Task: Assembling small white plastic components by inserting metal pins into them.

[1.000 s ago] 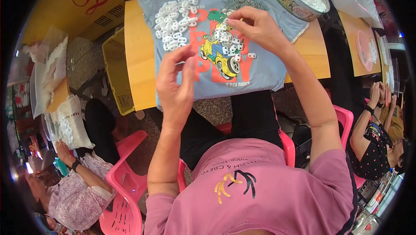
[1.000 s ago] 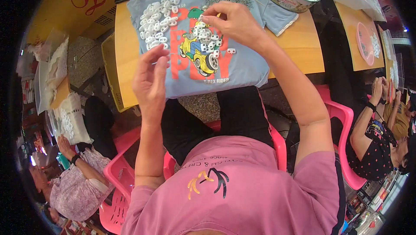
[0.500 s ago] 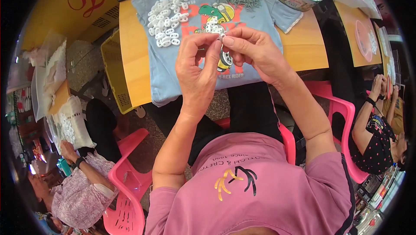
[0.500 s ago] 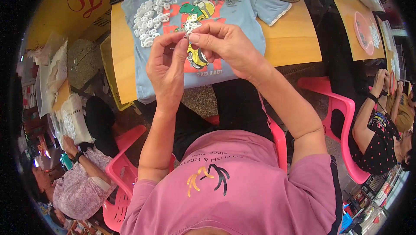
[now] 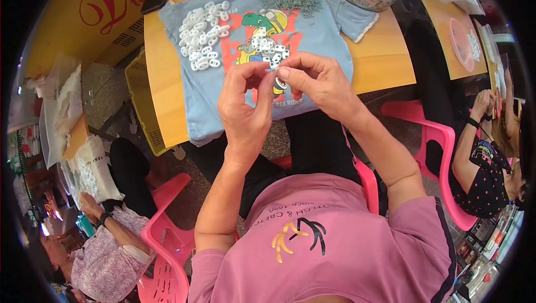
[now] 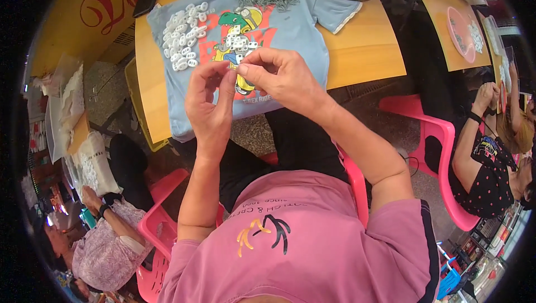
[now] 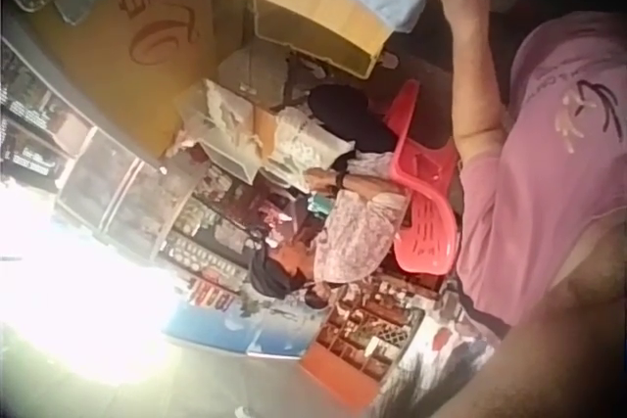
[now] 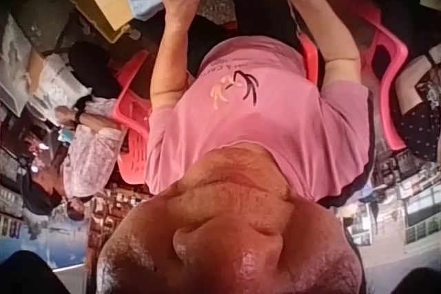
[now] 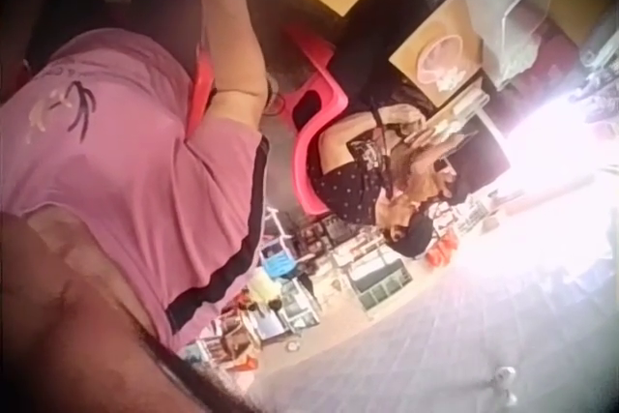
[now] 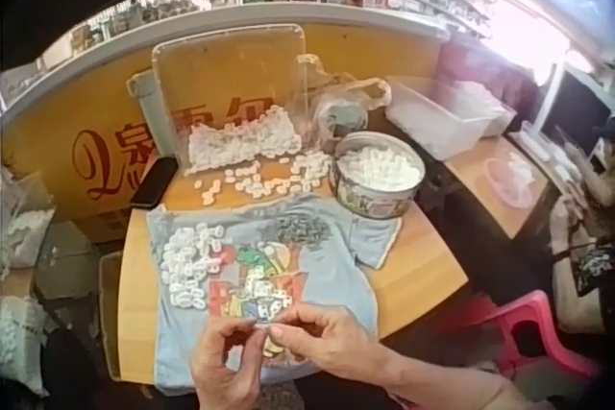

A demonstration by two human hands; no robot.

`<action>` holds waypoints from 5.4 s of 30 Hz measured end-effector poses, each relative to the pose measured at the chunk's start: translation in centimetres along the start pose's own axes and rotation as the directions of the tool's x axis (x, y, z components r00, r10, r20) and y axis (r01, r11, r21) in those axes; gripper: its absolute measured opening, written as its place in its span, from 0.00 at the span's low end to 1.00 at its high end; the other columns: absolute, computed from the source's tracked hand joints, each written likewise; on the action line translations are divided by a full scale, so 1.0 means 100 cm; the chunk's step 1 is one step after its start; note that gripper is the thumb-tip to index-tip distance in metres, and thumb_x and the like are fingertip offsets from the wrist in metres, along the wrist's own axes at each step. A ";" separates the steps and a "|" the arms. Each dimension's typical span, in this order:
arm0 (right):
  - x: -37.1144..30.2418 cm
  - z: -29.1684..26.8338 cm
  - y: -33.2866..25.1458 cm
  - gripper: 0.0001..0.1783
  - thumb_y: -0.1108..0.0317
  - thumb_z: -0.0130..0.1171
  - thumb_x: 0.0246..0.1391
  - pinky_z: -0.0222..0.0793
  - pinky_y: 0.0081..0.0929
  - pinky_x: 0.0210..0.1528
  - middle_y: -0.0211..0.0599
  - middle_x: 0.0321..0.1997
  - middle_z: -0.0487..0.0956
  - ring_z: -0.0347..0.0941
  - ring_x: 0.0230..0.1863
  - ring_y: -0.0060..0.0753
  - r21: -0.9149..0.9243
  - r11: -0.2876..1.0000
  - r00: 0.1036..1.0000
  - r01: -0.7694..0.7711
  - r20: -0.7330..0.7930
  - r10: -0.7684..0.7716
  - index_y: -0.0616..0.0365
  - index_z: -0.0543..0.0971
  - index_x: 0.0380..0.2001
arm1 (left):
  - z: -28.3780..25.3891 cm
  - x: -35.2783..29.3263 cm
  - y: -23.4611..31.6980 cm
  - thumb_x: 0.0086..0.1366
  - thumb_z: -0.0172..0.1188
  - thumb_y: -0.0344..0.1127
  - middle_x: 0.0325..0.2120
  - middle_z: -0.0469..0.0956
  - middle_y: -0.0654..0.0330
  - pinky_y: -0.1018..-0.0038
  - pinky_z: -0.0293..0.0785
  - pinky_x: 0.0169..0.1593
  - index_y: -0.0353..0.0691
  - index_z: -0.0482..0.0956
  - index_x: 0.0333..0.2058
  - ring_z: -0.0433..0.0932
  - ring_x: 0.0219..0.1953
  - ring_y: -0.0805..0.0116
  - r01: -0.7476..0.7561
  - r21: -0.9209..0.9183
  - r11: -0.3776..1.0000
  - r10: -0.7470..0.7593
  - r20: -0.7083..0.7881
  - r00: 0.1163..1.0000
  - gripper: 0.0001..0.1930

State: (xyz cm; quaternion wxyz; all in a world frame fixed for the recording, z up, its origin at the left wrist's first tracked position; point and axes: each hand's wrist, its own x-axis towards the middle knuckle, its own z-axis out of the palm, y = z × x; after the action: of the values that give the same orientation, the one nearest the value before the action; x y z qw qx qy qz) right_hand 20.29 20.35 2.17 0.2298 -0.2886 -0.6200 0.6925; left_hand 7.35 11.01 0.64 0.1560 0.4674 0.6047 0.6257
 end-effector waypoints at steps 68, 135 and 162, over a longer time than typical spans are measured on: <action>0.090 -0.097 -0.006 0.07 0.67 0.59 0.53 0.71 0.39 0.40 0.41 0.34 0.78 0.75 0.37 0.48 -0.915 0.057 0.868 0.400 0.358 -0.344 0.59 0.79 0.33 | -0.028 -0.011 -0.006 0.67 0.57 0.30 0.33 0.81 0.48 0.76 0.77 0.33 0.32 0.73 0.41 0.80 0.27 0.67 0.559 -0.675 0.482 -0.553 0.261 0.792 0.08; -0.007 0.036 0.000 0.10 0.66 0.58 0.61 0.71 0.19 0.32 0.29 0.31 0.76 0.71 0.28 0.18 0.240 0.969 0.994 0.059 0.079 -0.080 0.62 0.76 0.39 | -0.028 -0.029 0.019 0.65 0.61 0.31 0.27 0.79 0.60 0.81 0.74 0.32 0.32 0.75 0.36 0.78 0.27 0.76 0.378 -0.639 0.670 -0.398 0.121 0.909 0.08; -0.012 0.010 -0.047 0.07 0.77 0.58 0.52 0.67 0.40 0.31 0.45 0.31 0.72 0.71 0.32 0.51 -0.551 0.374 0.666 0.746 0.623 -0.410 0.64 0.71 0.33 | -0.045 -0.036 0.044 0.67 0.57 0.29 0.28 0.78 0.59 0.80 0.76 0.32 0.30 0.73 0.38 0.79 0.28 0.73 0.505 -0.541 0.672 -0.411 0.295 0.863 0.06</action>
State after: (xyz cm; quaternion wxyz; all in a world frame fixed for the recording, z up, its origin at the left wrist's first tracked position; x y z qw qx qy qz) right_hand 20.26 19.41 7.06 0.1885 0.0268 -0.9451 0.2656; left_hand 7.36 4.52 3.94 0.4927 0.2711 0.4585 0.6881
